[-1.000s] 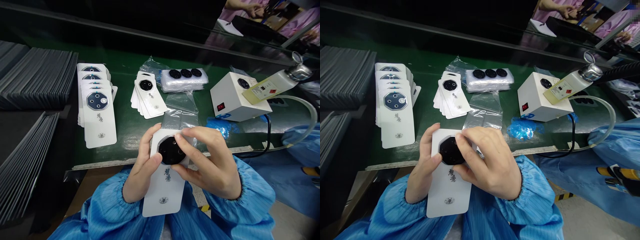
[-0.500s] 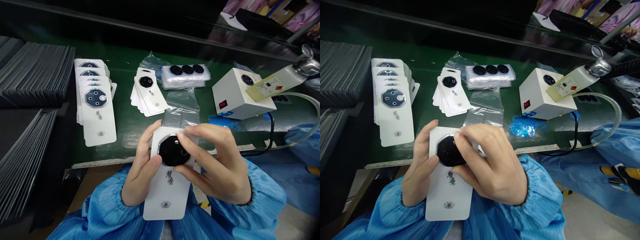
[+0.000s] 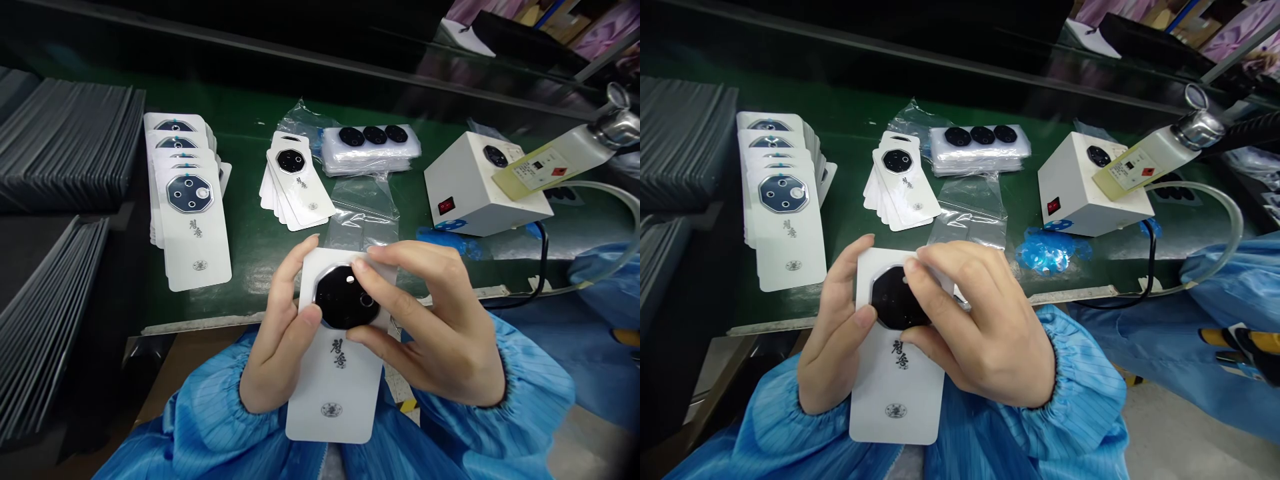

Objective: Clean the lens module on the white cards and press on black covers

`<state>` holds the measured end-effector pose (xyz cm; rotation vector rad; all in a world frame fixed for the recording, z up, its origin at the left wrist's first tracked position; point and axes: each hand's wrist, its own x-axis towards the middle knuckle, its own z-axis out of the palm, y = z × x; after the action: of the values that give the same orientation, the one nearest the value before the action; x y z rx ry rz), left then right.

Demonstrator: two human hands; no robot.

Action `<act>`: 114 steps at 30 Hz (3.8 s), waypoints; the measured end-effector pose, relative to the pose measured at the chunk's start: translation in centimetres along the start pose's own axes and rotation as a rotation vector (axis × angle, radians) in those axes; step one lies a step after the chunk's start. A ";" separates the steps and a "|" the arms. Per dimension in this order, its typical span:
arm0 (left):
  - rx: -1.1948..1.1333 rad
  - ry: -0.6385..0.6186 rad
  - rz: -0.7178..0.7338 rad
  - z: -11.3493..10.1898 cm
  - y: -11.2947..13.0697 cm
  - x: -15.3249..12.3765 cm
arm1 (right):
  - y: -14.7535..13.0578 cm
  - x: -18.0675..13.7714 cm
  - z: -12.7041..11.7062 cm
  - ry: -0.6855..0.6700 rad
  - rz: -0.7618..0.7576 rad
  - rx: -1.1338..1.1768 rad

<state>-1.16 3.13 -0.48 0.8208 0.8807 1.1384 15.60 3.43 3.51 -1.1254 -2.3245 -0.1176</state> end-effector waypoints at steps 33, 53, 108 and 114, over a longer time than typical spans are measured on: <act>0.124 -0.262 0.203 -1.3 -0.4 0.4 | -0.4 0.2 -0.2 0.005 -0.017 0.003; 0.345 -0.220 0.347 -1.1 0.0 0.1 | -0.2 0.0 0.1 0.081 -0.056 0.014; -0.185 -0.244 0.058 -0.7 0.8 0.0 | -0.5 0.0 0.2 0.056 -0.059 -0.008; -0.126 -0.149 0.011 -0.3 1.5 -0.5 | -0.5 0.0 0.3 0.065 -0.052 -0.013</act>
<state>-2.10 3.04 0.79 0.7961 0.6752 1.1161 15.06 3.17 3.32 -1.0525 -2.2994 -0.1864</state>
